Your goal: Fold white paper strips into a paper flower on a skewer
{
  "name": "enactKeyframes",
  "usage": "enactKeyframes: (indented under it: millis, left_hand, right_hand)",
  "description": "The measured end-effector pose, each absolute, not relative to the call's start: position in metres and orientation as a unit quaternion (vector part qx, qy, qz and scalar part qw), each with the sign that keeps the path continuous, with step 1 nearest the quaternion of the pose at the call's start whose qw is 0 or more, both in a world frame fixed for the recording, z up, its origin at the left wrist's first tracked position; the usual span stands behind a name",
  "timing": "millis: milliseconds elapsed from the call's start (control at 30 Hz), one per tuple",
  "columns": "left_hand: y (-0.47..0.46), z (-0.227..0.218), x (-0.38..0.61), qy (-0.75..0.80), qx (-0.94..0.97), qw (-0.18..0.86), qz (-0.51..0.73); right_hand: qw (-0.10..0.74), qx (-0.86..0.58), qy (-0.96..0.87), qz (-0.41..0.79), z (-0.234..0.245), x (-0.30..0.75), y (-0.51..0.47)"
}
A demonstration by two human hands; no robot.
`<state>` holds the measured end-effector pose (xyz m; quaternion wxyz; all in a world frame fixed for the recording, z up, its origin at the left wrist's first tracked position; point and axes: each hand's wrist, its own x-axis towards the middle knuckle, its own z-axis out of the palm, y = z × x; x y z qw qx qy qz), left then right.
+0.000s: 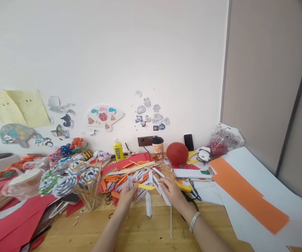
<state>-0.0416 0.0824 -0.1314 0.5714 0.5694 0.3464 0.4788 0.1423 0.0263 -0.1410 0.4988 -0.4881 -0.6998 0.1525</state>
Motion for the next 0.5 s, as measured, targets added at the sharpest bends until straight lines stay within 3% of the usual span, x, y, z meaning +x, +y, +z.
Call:
enactKeyframes:
  millis: [133, 267, 367, 500]
  left_hand:
    - [0.078, -0.134, -0.035, 0.350, 0.569, 0.578, 0.469]
    - [0.069, -0.133, -0.028, 0.334, 0.569, 0.604, 0.446]
    - [0.065, -0.131, -0.027, 0.319, 0.568, 0.621, 0.436]
    - [0.060, -0.130, -0.026, 0.271, 0.559, 0.637, 0.457]
  right_hand:
    - [0.376, -0.495, -0.771, -0.142, -0.137, 0.126, 0.023]
    - [0.322, -0.486, -0.770, -0.260, -0.142, 0.114, 0.025]
    - [0.338, -0.496, -0.762, -0.244, -0.144, 0.115, 0.024]
    - [0.448, -0.535, -0.714, -0.064, -0.138, 0.114, 0.017]
